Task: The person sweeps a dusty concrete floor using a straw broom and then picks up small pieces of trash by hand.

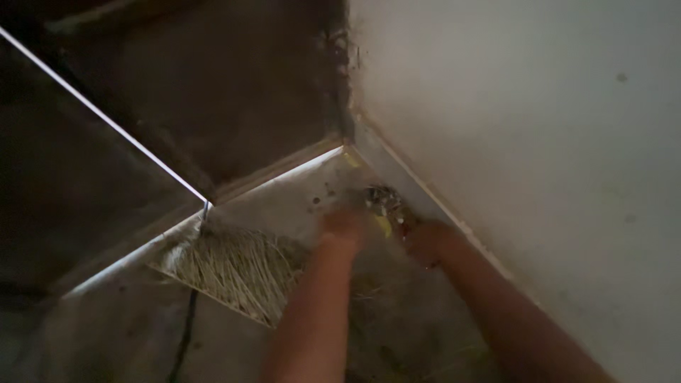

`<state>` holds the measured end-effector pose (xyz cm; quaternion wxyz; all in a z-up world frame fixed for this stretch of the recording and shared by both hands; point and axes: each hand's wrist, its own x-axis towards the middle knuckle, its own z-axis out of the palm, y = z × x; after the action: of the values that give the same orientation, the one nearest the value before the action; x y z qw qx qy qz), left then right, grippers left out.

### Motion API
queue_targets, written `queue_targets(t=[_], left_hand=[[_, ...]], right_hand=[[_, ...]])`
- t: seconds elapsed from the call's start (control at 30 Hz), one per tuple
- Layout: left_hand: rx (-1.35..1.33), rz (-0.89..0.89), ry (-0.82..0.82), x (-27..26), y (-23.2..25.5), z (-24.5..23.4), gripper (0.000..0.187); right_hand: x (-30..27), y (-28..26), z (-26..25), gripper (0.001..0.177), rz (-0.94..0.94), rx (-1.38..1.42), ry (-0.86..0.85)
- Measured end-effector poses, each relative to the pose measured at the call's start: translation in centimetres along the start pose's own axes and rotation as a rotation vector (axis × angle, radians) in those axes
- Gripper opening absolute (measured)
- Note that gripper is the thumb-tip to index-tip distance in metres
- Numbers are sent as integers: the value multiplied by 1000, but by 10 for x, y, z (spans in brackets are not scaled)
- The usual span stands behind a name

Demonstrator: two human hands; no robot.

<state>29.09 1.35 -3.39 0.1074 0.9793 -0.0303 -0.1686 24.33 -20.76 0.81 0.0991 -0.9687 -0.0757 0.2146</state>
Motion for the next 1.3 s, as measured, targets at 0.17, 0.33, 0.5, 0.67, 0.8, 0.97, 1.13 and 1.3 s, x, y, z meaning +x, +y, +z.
queue_targets(t=[0.17,0.33,0.5,0.67,0.8,0.97,1.13,1.3], left_hand=[[125,29,-185,-56,-6,21,53],[205,93,-345,-95,-30,48,52],[225,46,-433,-99,-71,60,52],[214,59,-464,-83,-78,60,52],[131,126,-387,-54,-53,50,52],[-372,148,-171,-34,-17,41,53],[-1611,330,-62,-1,8,61,50],[-1258,34,-49,27,-20,78,38]], right_hand=[[5,11,34,46,-22,7,79],[-12,19,67,46,8,5,134],[-20,20,76,48,-4,-45,245],[-26,10,76,47,110,96,210],[-48,2,70,39,202,41,165],[-52,-13,68,36,36,83,450],[-44,-66,64,42,-321,136,667],[-60,-107,38,35,-531,239,800]])
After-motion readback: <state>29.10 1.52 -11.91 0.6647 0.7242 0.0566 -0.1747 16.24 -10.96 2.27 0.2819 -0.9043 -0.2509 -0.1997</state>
